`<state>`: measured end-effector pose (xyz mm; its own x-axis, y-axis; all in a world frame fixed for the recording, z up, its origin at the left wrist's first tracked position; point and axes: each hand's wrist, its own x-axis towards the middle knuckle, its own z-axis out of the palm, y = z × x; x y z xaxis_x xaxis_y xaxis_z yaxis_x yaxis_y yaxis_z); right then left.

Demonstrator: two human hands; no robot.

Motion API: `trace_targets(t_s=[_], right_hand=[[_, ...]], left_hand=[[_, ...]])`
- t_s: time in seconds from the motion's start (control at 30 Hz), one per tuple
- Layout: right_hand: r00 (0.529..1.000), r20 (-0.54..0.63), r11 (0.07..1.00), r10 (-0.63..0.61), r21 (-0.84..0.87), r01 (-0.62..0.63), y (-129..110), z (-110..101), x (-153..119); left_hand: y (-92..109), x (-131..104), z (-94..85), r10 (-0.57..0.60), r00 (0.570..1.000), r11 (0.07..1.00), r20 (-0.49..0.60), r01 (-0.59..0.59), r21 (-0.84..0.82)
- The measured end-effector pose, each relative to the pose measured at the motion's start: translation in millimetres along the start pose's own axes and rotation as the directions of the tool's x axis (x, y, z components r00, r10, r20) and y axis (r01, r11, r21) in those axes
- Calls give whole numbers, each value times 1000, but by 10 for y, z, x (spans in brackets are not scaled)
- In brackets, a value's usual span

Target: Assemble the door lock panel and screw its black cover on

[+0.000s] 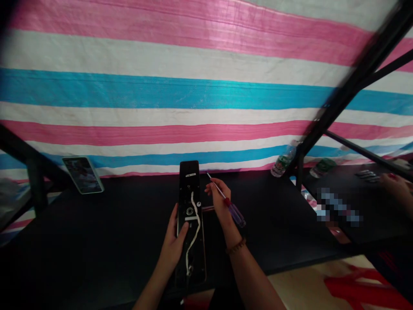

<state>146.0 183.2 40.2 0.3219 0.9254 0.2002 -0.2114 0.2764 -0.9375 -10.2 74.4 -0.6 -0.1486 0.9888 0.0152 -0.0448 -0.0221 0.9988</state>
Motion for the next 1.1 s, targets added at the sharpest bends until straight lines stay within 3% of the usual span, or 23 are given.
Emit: trace_targets(t_s=[0.23,0.4,0.53,0.73,1.1], right_hand=[[983,81,984,-163,-64,168,-388,179,304],[937,273,871,-220,-378,315,-607,355,686],[910,375,722,-178,-578,379,-643,479,901],[886,445,558,-128,-707,435,-764,591,909],[833,544,556,102,-725,406,-992,700,1073]], left_hand=[[1,51,-132,-67,991,982,115,86,-167],[-29,44,-92,-103,988,970,118,126,-206],[-76,35,-40,-119,985,941,123,152,-303],[-70,23,-44,-128,980,934,153,171,-313],[-124,77,-63,-92,978,934,189,150,-325]])
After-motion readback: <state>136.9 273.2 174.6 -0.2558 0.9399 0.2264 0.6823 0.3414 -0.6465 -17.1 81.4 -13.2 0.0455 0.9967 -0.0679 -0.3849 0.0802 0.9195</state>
